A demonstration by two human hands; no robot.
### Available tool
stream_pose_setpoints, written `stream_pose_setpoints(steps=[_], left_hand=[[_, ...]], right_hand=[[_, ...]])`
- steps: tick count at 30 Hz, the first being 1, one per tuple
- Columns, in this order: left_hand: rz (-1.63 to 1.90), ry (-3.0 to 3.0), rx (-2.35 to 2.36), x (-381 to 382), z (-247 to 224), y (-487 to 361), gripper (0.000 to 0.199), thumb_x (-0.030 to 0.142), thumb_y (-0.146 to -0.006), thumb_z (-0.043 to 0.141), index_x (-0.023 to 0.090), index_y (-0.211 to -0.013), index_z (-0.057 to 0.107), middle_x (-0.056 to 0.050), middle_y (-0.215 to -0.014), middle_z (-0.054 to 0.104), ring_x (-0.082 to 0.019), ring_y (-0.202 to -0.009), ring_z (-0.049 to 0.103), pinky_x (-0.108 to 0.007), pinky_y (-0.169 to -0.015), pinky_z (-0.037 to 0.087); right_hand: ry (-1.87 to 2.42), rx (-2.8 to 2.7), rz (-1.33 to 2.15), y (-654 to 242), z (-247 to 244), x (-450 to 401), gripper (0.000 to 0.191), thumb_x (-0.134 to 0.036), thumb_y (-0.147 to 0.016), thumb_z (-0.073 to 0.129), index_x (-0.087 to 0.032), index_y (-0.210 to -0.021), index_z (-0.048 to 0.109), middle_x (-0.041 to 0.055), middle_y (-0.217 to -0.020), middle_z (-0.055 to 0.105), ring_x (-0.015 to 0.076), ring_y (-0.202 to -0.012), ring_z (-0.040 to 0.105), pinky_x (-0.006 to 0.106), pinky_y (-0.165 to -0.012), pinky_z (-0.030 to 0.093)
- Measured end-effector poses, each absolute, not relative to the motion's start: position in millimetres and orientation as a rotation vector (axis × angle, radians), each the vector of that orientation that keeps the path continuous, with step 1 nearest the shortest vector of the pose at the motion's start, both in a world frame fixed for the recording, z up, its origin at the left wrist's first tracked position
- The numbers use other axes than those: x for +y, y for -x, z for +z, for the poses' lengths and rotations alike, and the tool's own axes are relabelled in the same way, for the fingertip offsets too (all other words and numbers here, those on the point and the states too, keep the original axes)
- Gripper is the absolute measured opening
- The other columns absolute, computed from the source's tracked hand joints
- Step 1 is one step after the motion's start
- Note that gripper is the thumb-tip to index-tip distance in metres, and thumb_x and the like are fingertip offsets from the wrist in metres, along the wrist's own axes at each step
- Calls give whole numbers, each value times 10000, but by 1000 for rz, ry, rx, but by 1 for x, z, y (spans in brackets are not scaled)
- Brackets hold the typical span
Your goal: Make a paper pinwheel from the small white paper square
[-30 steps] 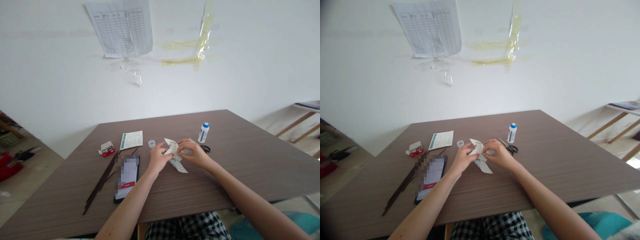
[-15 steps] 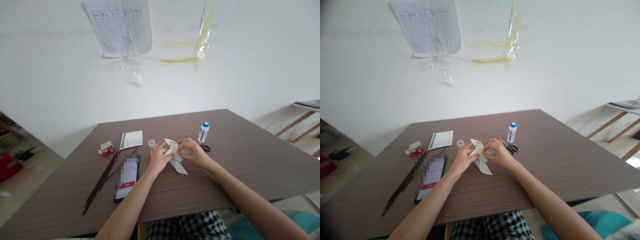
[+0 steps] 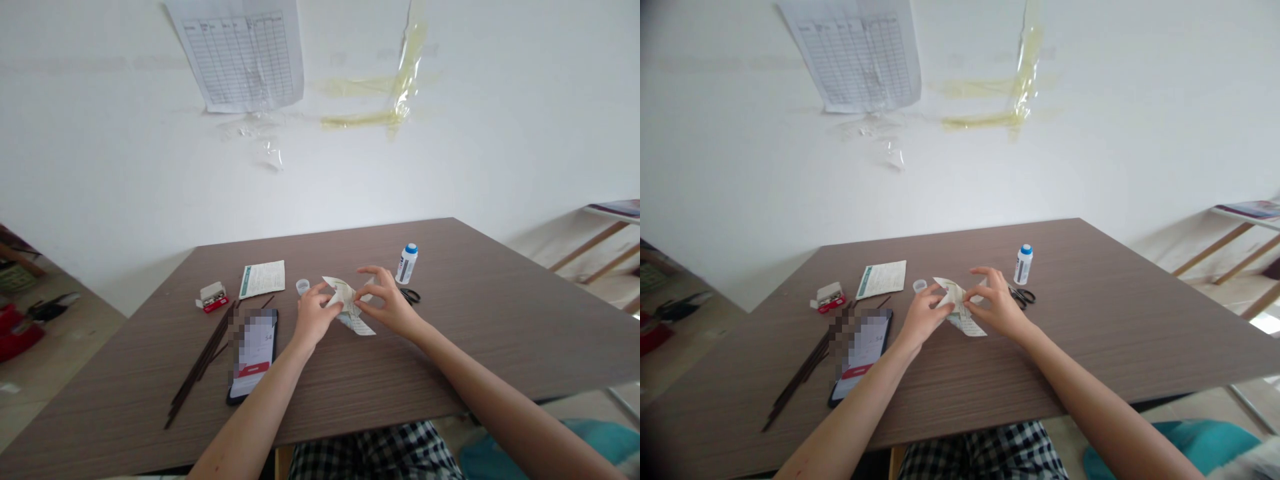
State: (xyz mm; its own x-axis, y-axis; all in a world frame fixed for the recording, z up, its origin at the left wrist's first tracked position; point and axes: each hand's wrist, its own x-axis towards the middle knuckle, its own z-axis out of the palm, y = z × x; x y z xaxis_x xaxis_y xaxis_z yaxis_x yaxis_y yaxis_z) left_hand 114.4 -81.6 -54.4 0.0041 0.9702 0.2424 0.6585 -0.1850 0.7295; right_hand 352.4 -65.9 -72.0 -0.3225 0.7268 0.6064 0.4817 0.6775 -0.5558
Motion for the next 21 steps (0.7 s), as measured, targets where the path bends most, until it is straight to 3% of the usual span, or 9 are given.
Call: stream_pose_setpoints(steps=[3,6,13,21], left_hand=[[1147,-1729,1666,-84,-50,-115,149,226,-967,832,258,-845,910,-95,-1566,819,-350,-1494,729,-556,-1349,494],[1269,-1630,1617,-88,-47,-117,152,240,-981,805,257,-884,921,-93,-1546,823,-325,-1447,750,-504,-1326,518],[1249,-1583,1504,-94,-45,-123,131,217,-968,815,266,-926,928,-62,-1615,790,-302,-1496,736,-448,-1338,517],[1221,-1616,1497,-93,-48,-124,139,204,-988,807,257,-969,935,-86,-1665,757,-305,-1534,719,-467,-1352,511]], right_hand=[[996,-1907,333,-352,-77,-65,118,-420,-1023,893,-306,-1002,916,147,-1726,575,472,-1645,497,725,-1348,442],[1060,-1881,401,-347,-83,-65,137,-435,-1007,925,-299,-999,912,156,-1761,532,532,-1676,440,780,-1340,428],[1085,-1837,518,-338,-91,-62,91,-438,-1013,919,-349,-1024,907,129,-1627,665,527,-1654,489,738,-1333,443],[1073,-1840,559,-342,-93,-60,153,-499,-1029,902,-346,-1037,907,135,-1591,685,505,-1612,539,725,-1339,457]])
